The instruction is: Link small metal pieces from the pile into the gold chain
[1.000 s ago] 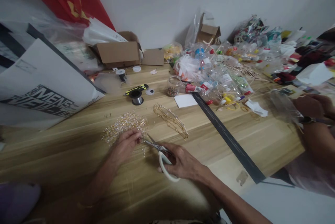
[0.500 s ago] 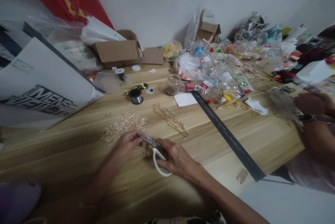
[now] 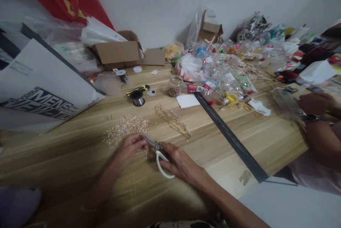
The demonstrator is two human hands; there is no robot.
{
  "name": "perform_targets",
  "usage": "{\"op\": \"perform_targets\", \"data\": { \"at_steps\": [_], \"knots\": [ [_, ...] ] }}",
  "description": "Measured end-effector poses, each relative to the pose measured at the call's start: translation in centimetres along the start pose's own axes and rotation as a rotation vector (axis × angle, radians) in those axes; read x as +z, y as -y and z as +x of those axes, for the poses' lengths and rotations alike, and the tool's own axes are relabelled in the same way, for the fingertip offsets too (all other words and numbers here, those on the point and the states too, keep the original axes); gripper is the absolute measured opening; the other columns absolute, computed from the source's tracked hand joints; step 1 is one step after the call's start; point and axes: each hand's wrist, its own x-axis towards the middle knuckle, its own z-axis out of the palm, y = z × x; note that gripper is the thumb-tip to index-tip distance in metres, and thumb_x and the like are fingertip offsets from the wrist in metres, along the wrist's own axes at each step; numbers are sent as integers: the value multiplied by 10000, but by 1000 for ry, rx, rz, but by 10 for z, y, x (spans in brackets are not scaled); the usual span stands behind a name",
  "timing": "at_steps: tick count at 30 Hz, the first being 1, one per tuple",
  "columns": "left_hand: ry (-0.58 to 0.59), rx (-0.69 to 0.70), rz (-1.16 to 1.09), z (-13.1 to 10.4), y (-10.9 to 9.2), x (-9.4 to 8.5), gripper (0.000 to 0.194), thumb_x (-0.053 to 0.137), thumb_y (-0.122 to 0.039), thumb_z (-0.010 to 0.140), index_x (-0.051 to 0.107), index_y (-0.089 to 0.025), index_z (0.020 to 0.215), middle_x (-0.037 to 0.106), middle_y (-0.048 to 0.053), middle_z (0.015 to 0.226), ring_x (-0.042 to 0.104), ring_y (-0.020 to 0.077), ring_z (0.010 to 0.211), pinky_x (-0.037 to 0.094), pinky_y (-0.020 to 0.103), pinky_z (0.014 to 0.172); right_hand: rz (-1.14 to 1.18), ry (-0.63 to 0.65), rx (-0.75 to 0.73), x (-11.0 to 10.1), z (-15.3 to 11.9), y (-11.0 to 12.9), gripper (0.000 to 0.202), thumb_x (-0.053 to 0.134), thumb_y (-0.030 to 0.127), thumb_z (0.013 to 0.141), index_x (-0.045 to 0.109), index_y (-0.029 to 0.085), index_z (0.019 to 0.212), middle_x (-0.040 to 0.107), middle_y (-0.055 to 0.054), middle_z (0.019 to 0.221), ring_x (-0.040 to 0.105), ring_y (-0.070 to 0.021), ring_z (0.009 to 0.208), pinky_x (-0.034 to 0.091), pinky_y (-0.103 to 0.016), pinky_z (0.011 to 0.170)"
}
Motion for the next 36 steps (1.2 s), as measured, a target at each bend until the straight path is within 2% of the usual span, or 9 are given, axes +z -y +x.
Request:
{"op": "perform_targets", "data": {
  "at_steps": [12,26,31,36],
  "knots": [
    [17,22,72,-2,-7,2,114,683,-252,647,663,-140,657,606,3,577,532,114,549,422,224,560,-15,6,14,4,-2,-4,333,556,224,872,475,208,1194,592,-52,967,556,-175,853,456,-298,771],
    [16,-9,128,-2,-7,1,152,681,-258,649,674,-130,731,630,10,642,539,113,591,432,214,578,-9,3,26,7,-5,-8,296,555,231,874,485,195,1160,589,-63,988,552,-172,856,449,-293,785],
    [25,13,124,-1,-3,0,144,694,-265,650,658,-135,701,622,7,627,540,114,582,437,217,569,1,12,27,5,-5,-6,368,557,214,870,457,207,1224,591,-63,1009,556,-177,885,446,-294,800],
    [32,62,116,0,-2,0,161,691,-292,675,645,-137,675,624,9,615,558,118,582,449,220,573,73,1,37,0,-3,-2,359,560,206,857,497,193,1211,617,-47,988,559,-162,852,440,-263,772]
  ]
}}
